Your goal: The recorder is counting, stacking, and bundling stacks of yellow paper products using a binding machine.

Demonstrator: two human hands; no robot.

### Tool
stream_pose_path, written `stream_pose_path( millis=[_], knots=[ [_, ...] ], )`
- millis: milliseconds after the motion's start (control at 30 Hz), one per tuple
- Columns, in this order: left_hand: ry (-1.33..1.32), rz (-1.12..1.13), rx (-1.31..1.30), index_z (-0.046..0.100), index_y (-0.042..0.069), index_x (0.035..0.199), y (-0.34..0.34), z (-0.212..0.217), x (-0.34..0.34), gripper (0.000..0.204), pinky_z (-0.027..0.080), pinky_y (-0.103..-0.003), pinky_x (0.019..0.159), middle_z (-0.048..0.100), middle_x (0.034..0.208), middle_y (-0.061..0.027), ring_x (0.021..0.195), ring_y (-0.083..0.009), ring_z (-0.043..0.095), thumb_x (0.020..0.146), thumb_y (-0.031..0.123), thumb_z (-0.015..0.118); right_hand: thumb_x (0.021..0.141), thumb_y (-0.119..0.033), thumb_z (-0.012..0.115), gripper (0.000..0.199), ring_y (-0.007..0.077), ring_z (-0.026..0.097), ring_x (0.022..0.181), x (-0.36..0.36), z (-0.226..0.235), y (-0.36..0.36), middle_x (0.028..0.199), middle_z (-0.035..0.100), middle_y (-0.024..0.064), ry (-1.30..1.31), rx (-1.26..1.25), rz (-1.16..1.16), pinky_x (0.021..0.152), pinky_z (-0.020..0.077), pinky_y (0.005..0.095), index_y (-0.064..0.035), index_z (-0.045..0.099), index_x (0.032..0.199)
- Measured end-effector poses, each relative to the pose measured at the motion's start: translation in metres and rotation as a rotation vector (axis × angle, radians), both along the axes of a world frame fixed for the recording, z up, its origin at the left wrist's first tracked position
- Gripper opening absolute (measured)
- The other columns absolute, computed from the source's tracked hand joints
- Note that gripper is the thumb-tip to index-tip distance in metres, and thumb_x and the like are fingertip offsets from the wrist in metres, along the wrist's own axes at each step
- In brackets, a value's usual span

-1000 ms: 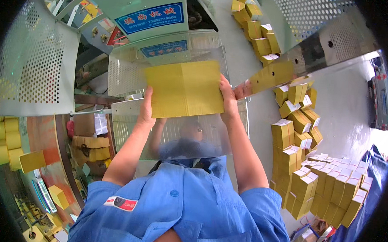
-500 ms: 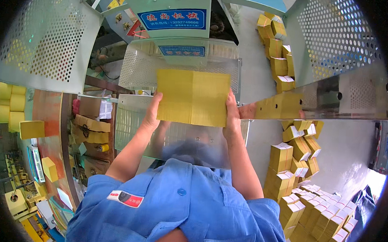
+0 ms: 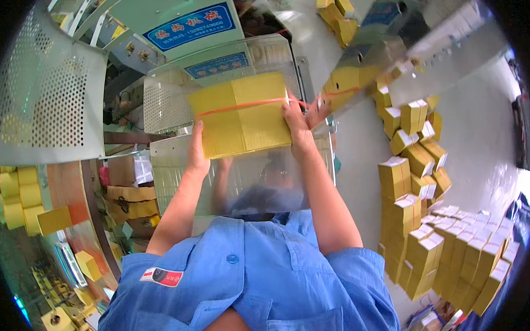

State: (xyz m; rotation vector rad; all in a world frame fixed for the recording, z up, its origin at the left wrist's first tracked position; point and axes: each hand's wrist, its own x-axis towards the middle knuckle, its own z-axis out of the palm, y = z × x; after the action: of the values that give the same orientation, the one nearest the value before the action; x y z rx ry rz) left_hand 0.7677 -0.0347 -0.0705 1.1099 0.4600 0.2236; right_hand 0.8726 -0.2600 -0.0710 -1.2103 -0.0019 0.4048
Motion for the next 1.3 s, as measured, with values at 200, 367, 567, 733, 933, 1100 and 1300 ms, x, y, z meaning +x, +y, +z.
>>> stream_pose_path(
  millis=[200,367,567,733,933,1100,1300],
  knots=[
    [-0.02,-0.062,-0.059,0.045,0.007,0.139,-0.001,-0.002,0.004,0.055,0.032,-0.034,0.108,0.051,0.137,-0.0036,0.13,-0.0175,0.043,0.098,0.043,0.049,0.096,-0.042,0.053,0.054,0.0155,0.05,0.121,0.003,-0.02,-0.001,0.131,0.055,0.0047,0.008,0.15,0.093,0.101,0.0393,0.0321,-0.0076,0.047,0.137],
    [0.037,-0.053,-0.032,0.047,0.007,0.138,0.0,-0.004,0.006,0.054,0.038,-0.039,0.106,0.053,0.134,-0.0075,0.125,-0.0215,0.049,0.099,0.044,0.045,0.095,-0.038,0.052,0.056,0.015,0.046,0.11,0.026,-0.04,0.01,0.125,0.049,0.0076,0.019,-0.203,0.148,0.096,0.0395,0.0326,-0.0071,0.043,0.141],
    [0.02,-0.122,0.036,0.044,0.005,0.139,-0.001,0.008,0.017,0.054,0.035,-0.04,0.107,0.051,0.134,-0.01,0.126,-0.0227,0.047,0.099,0.042,0.042,0.095,-0.037,0.052,0.068,0.0294,0.034,0.139,0.014,-0.028,0.013,0.15,0.036,0.0219,-0.281,0.082,-0.032,0.112,0.0291,0.0368,0.0044,0.032,0.145],
    [0.063,-0.164,0.066,0.046,0.005,0.136,0.002,0.017,0.017,0.053,0.033,-0.039,0.108,0.051,0.134,-0.0088,0.127,-0.0216,0.045,0.099,0.043,0.04,0.095,-0.04,0.052,0.063,0.0258,0.051,0.124,0.009,-0.008,0.005,0.135,0.053,0.0228,-0.161,-0.113,0.064,0.102,0.0391,0.0362,0.0031,0.041,0.139],
    [0.107,-0.152,0.051,0.044,0.005,0.138,0.008,0.01,0.019,0.056,0.034,-0.041,0.107,0.05,0.136,-0.0101,0.127,-0.0233,0.046,0.099,0.045,0.04,0.093,-0.04,0.053,0.055,0.0288,0.056,0.117,0.01,-0.016,0.009,0.125,0.059,0.0239,-0.119,-0.095,0.072,0.097,0.0417,0.0394,0.0007,0.05,0.13],
    [0.023,-0.106,0.055,0.044,0.004,0.138,0.004,0.006,-0.021,0.058,0.035,-0.042,0.109,0.049,0.138,-0.0108,0.127,-0.0249,0.047,0.099,0.048,0.04,0.098,-0.043,0.041,0.049,0.0244,0.062,0.104,-0.004,-0.015,0.012,0.11,0.065,0.0136,-0.082,-0.376,0.041,0.091,0.0481,0.0376,-0.0033,0.059,0.121],
    [0.287,0.005,0.352,0.06,0.0,0.117,0.025,0.01,-0.132,0.045,0.044,-0.034,0.096,0.065,0.11,-0.0065,0.106,-0.0203,0.059,0.103,0.038,0.039,0.1,-0.025,0.048,0.032,0.0111,0.06,0.094,-0.11,-0.017,-0.012,0.104,0.066,0.0044,0.077,0.062,-0.209,0.082,0.0464,0.024,0.0,0.065,0.112]
  ],
)
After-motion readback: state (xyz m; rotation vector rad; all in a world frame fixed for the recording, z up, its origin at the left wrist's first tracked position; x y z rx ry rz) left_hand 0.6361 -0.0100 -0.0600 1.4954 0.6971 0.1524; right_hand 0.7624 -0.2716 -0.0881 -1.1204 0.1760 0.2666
